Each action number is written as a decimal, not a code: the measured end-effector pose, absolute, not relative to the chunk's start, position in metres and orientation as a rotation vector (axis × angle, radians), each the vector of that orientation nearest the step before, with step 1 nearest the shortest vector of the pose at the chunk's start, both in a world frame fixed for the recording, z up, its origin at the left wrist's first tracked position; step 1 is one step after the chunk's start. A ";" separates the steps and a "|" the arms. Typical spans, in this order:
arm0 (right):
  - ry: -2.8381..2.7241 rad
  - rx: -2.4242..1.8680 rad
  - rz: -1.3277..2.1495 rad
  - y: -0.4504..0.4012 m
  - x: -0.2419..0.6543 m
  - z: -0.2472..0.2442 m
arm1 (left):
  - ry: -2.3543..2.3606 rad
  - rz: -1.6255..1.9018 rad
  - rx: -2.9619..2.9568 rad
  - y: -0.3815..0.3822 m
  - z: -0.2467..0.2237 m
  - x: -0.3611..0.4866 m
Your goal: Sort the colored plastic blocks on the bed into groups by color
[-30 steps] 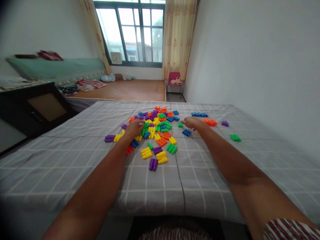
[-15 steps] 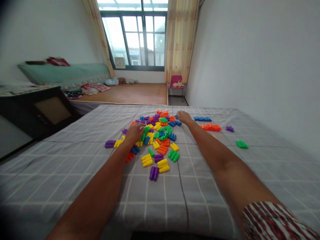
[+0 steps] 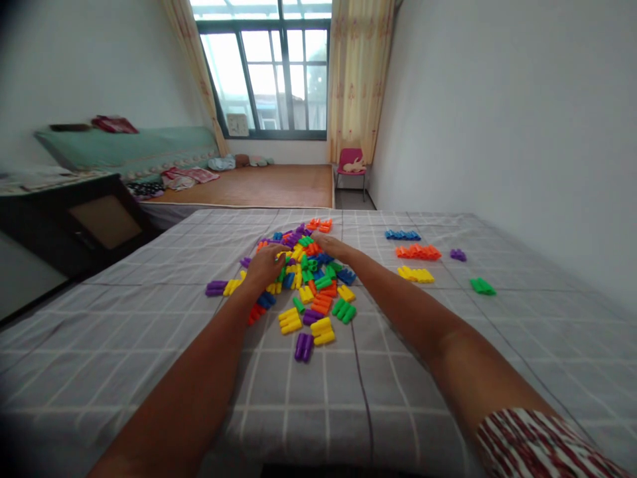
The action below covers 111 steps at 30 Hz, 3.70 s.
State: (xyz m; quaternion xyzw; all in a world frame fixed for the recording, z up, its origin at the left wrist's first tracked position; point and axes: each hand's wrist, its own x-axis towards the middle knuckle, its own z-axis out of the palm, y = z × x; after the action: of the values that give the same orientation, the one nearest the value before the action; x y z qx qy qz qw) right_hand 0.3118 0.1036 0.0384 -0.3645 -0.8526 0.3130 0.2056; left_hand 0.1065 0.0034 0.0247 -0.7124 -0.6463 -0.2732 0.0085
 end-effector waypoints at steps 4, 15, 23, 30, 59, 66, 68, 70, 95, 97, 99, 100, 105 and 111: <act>-2.376 -1.158 0.852 0.107 0.351 0.055 | -2.033 -0.850 -2.223 0.004 0.022 0.105; -2.856 -1.272 0.534 0.063 0.402 0.048 | -1.925 -0.772 -2.324 0.005 0.018 0.116; -2.776 -1.240 0.497 0.065 0.416 0.037 | -1.878 -0.693 -2.390 0.006 0.016 0.117; -2.636 -1.319 0.395 0.134 0.484 0.080 | -1.833 -0.668 -2.414 0.008 0.012 0.114; -2.364 -1.838 -0.167 0.220 0.583 0.053 | -1.938 -0.604 -2.378 0.002 0.019 0.116; -2.742 -1.057 0.291 0.130 0.407 0.046 | -2.039 -0.490 -2.276 -0.003 0.022 0.114; -2.771 -0.983 0.263 0.112 0.367 0.036 | -2.045 -0.478 -2.272 -0.003 0.022 0.114; -2.766 -0.986 0.214 0.104 0.343 0.027 | -2.038 -0.471 -2.271 -0.003 0.021 0.114; -2.711 -1.092 0.671 0.137 0.406 0.024 | -1.958 -0.443 -2.337 -0.002 0.022 0.112; -2.719 -1.065 0.637 0.144 0.414 0.027 | -1.953 -0.443 -2.347 -0.002 0.023 0.112; -2.682 -1.103 0.577 0.159 0.428 0.034 | -1.944 -0.443 -2.357 -0.001 0.023 0.112; -2.642 -1.157 0.537 0.169 0.438 0.039 | -1.943 -0.443 -2.358 -0.001 0.023 0.112; -2.446 -1.599 0.228 0.220 0.500 0.055 | -1.948 -0.454 -2.360 0.001 0.021 0.110; -2.496 -1.742 0.129 0.243 0.533 0.041 | -1.953 -0.455 -2.363 0.002 0.019 0.110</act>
State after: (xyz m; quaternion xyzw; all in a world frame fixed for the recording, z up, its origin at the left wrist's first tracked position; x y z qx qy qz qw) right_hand 0.5327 0.2435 0.0407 -0.5713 -0.8183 0.0422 0.0475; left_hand 0.1096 0.0015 0.0195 -0.7623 -0.6300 -0.1469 0.0211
